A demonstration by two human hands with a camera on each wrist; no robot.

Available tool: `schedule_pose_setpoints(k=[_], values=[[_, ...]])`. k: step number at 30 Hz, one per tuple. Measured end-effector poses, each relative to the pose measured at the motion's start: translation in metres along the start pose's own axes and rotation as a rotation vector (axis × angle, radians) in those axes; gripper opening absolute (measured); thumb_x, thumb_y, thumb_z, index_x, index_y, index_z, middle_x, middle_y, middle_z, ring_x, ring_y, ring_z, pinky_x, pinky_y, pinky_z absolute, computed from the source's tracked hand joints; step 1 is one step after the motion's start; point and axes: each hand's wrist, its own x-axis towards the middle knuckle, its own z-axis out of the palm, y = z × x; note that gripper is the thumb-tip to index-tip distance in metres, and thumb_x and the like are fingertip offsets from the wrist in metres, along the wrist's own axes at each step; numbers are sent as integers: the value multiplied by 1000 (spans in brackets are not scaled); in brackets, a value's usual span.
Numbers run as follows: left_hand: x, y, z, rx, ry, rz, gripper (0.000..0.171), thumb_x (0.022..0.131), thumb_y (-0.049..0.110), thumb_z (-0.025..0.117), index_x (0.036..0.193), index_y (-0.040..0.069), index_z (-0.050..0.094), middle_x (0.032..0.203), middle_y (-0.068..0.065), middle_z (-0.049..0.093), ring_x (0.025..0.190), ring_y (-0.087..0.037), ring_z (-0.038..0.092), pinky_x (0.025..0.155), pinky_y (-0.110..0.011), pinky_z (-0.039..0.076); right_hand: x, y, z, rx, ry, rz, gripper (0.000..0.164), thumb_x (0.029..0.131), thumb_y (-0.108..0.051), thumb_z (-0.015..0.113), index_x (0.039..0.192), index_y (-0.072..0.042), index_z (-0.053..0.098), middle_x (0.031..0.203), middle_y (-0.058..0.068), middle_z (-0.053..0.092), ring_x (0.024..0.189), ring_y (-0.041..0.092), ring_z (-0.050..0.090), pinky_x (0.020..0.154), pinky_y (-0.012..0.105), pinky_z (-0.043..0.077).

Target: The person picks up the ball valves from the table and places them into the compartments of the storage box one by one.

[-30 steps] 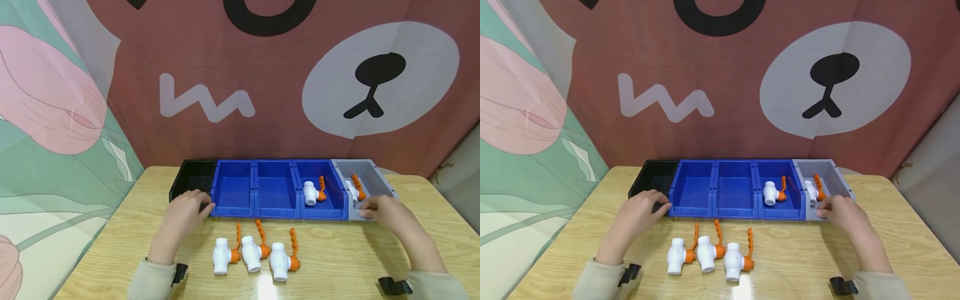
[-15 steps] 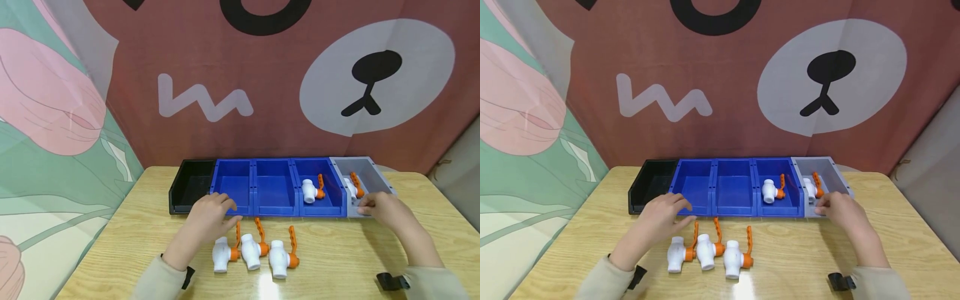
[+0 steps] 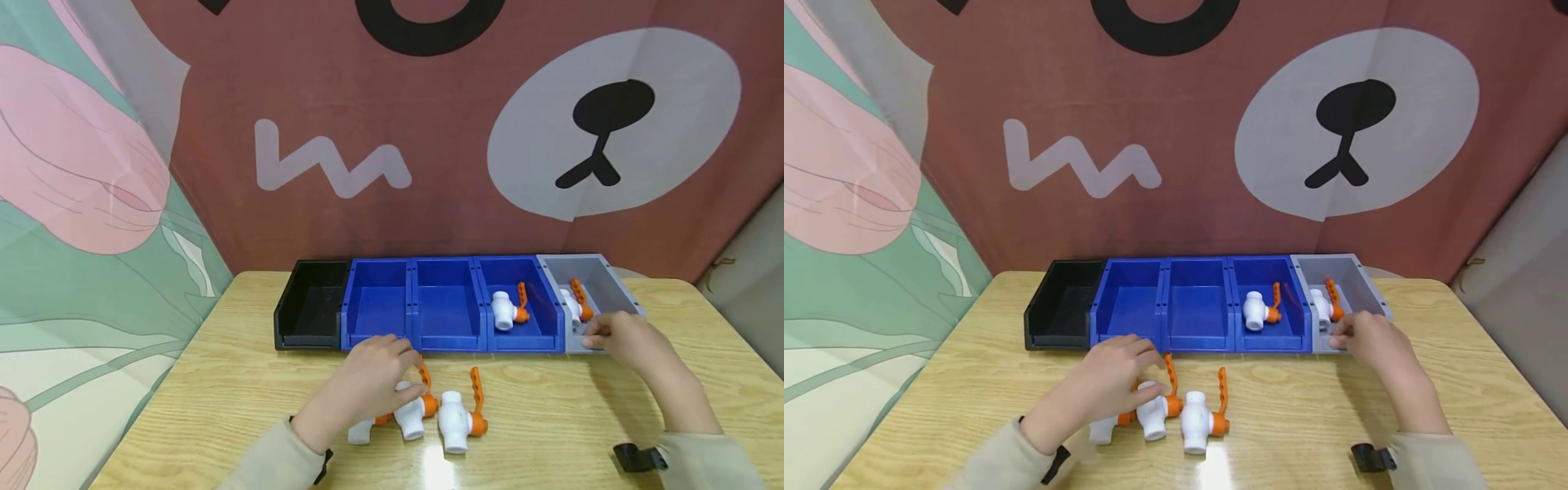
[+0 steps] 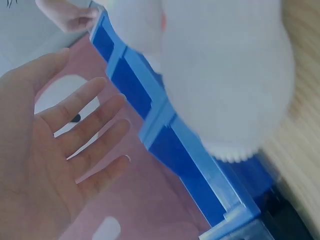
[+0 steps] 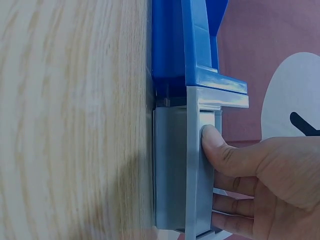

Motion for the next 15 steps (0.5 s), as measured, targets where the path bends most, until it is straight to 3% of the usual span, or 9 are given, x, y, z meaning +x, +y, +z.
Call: schedule_pose_setpoints(k=[15], values=[[10,33,9,-15,-120,81,48,91,58,63,120,21,68,115,7,65,107,-12,61,95,-31,50,0,-1,0,1,-3,5,14,89,-18,74,89,-3,72,86,9,70,80,29,62,71,52,51]])
